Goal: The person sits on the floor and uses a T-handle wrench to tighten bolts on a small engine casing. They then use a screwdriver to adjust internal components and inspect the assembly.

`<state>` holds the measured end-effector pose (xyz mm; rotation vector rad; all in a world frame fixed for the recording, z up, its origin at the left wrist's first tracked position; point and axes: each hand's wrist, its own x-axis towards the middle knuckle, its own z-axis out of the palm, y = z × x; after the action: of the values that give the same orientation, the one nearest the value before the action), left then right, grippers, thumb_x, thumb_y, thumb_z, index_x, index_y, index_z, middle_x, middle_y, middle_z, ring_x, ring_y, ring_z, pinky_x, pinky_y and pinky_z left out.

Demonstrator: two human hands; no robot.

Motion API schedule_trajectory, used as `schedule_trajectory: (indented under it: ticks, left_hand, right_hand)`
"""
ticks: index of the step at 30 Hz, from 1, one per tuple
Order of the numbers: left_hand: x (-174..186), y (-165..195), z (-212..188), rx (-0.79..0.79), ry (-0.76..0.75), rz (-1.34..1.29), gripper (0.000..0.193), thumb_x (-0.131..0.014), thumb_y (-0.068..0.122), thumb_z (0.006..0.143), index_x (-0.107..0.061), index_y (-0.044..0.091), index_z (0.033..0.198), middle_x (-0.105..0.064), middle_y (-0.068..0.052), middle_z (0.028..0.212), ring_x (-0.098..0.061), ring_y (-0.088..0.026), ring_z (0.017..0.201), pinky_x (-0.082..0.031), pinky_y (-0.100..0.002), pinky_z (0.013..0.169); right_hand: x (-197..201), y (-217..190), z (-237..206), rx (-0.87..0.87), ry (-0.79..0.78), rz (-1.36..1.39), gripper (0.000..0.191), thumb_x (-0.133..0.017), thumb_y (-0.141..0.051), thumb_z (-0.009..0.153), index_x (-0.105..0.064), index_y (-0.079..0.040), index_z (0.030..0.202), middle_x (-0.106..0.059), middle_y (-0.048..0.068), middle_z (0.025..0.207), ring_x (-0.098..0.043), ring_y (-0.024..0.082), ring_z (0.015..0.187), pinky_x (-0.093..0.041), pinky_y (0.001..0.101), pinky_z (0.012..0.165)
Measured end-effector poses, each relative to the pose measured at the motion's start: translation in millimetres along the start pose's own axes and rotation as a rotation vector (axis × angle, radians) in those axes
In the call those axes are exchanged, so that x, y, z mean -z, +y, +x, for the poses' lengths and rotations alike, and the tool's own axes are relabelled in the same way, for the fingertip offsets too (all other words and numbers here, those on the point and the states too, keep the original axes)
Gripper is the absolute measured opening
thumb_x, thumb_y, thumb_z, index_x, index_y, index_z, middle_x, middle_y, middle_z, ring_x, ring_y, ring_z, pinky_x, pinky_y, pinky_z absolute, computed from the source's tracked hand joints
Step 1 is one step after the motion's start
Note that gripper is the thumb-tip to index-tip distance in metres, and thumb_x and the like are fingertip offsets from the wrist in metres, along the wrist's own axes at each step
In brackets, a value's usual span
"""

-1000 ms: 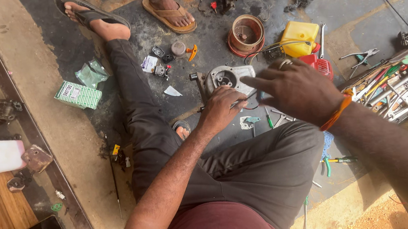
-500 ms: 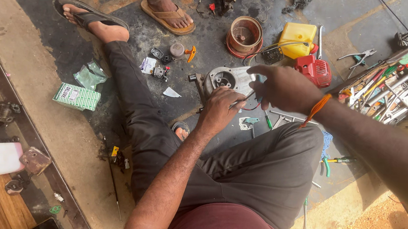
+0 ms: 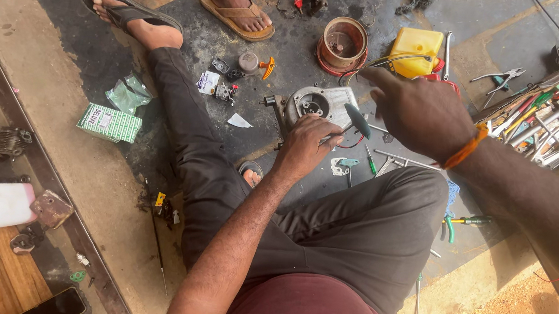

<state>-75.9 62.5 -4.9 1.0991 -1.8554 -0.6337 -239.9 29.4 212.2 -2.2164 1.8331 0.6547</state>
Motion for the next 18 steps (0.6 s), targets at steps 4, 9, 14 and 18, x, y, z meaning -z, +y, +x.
schedule_trajectory:
  ticks: [4,9,14,18]
  left_hand:
    - [0.1,1.1,2.6,0.031,-0.009,-0.003,0.013,-0.076,0.018,0.093,-0.071,0.009,0.101,-0.074,-0.005,0.098,-0.068,-0.026,0.107,-0.049,-0.046,0.105]
    - [0.2,1.4,1.1,0.003,0.0,-0.005,0.014,-0.076,0.017,0.093,-0.071,0.009,0.104,-0.074,-0.005,0.099,-0.068,-0.025,0.107,-0.048,-0.045,0.107]
    - [0.6,-0.7,0.7,-0.009,0.003,0.003,0.014,-0.076,0.017,0.092,-0.072,0.01,0.104,-0.075,-0.005,0.1,-0.068,-0.024,0.107,-0.048,-0.045,0.108]
    - [-1.8,1.0,0.3,0.059,-0.027,-0.003,0.013,-0.077,0.018,0.094,-0.072,0.01,0.103,-0.074,-0.005,0.099,-0.068,-0.024,0.106,-0.049,-0.043,0.105]
  right_hand:
    - [-4.5,19.9,1.3,0.94,0.922,-0.296,0.048,-0.062,-0.022,0.086,-0.057,-0.021,0.133,-0.076,0.007,0.126,-0.074,0.026,0.107,-0.059,0.0427,0.092]
    - [-29.1,19.4,18.7,0.44,0.217,-0.247,0.034,-0.057,-0.053,0.109,-0.07,-0.022,0.111,-0.075,0.002,0.109,-0.074,0.023,0.101,-0.06,0.0403,0.089]
    - [-26.9,24.1,20.0,0.468,0.428,-0.024,0.034,-0.055,-0.031,0.102,-0.073,-0.006,0.118,-0.075,0.011,0.104,-0.074,0.032,0.082,-0.059,0.0449,0.076]
    - [-20.4,25.9,10.9,1.004,0.828,-0.042,0.028,-0.057,-0.037,0.097,-0.067,-0.011,0.101,-0.073,0.011,0.108,-0.073,0.032,0.091,-0.058,0.0452,0.075]
